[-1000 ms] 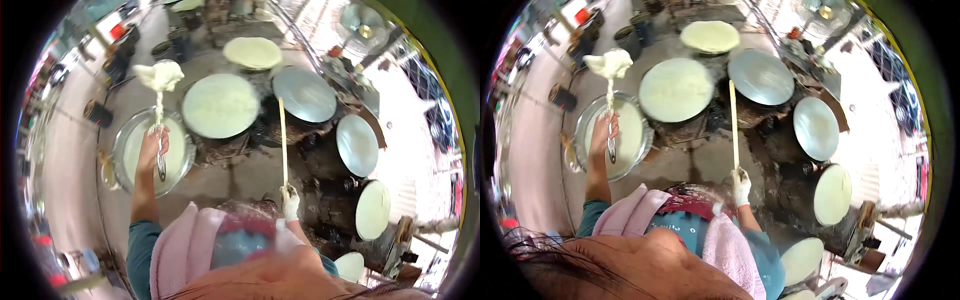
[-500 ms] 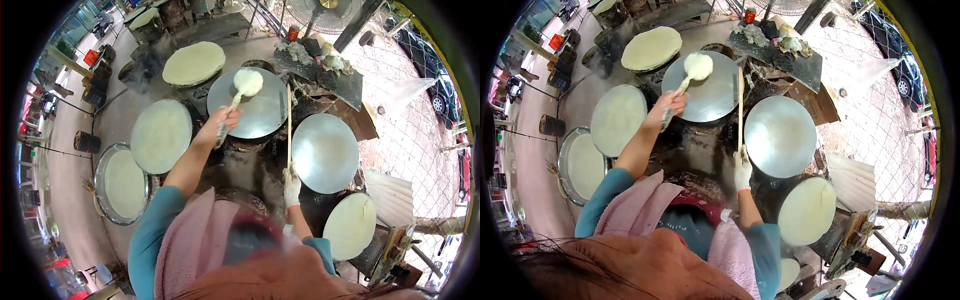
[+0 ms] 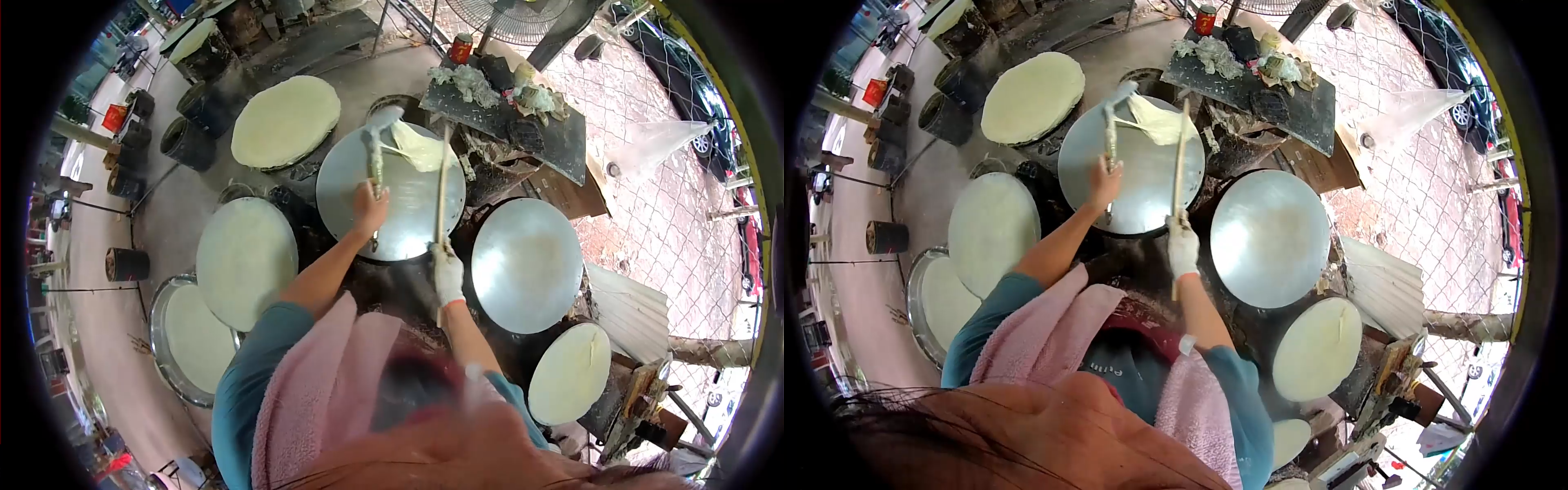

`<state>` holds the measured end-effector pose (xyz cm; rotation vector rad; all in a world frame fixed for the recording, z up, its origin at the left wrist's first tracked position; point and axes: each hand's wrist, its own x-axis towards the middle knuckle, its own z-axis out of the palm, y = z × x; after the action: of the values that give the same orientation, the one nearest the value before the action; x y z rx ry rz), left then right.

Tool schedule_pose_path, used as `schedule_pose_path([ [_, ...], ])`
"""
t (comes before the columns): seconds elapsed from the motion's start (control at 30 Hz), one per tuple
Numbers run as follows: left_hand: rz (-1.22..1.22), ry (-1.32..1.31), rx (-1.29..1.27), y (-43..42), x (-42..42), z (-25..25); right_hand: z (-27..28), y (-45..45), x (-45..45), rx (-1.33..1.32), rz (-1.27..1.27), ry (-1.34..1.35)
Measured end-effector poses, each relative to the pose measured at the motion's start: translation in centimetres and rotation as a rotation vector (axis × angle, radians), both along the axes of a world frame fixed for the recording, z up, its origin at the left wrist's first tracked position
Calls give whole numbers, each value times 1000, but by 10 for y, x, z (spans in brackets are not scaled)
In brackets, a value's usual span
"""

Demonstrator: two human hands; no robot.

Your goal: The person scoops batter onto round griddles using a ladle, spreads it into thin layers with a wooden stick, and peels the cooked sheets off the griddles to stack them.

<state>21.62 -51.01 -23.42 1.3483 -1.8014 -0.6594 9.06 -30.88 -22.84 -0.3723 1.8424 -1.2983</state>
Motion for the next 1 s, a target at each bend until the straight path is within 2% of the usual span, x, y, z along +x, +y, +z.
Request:
schedule_pose_path([
  [0.03, 5, 42, -29, -4, 14, 3, 9, -16, 12, -54, -32, -195],
  [0.07, 12, 84, -61, -4, 30, 30, 30, -28, 20, -11, 17, -214],
  [0.13, -27, 134, -79, -12, 64, 55, 30, -41, 16, 133, 94, 96],
  [0.17, -71, 148, -65, -19, 82, 58, 66, -40, 17, 167, 44, 138],
  [0.2, -114, 164, -54, -26, 97, 62, 9, -29, -1, -46, -7, 110],
  [0.23, -127, 149, -16, -27, 110, 68, -32, -20, -6, -73, -57, 152],
  [0.3, -152, 114, 67, -22, 133, 76, 24, -29, 16, 182, 28, 216],
  [0.33, -180, 106, 137, -21, 142, 71, 5, -41, 32, -6, -67, -53],
  [0.4, -227, 87, 285, -12, 157, 63, 50, -69, 51, 186, 91, -78],
  [0.43, -209, 110, 392, -5, 160, 71, 43, -74, 49, 133, 101, 17],
  [0.47, -214, 111, 371, -2, 166, 75, 88, -77, 45, 197, 147, 24],
  [0.53, -215, 108, 332, 6, 181, 80, 69, -63, 21, -86, 24, 177],
  [0.57, -183, 172, 363, 9, 188, 73, 38, -54, 2, -106, -53, 141],
  [0.67, -117, 186, 256, 21, 197, 76, 41, -60, 17, -104, 35, -164],
  [0.7, -88, 141, 322, 24, 202, 74, 32, -78, 26, 2, 90, -96],
  [0.73, -59, 169, 356, 29, 207, 71, 28, -85, 28, 63, 137, -169],
  [0.8, -11, 227, 419, 36, 211, 68, 41, -93, 22, -6, 288, -68],
  [0.87, 46, 106, 199, 48, 208, 81, 97, -88, -7, 143, 351, 223],
  [0.9, 75, 47, 85, 50, 205, 89, 74, -81, -34, -19, 280, 66],
  [0.93, 99, 78, 111, 52, 201, 92, 26, -73, -57, -233, 113, 90],
  [1.0, 136, 129, 173, 58, 197, 96, 22, -75, -65, -109, 192, -109],
])
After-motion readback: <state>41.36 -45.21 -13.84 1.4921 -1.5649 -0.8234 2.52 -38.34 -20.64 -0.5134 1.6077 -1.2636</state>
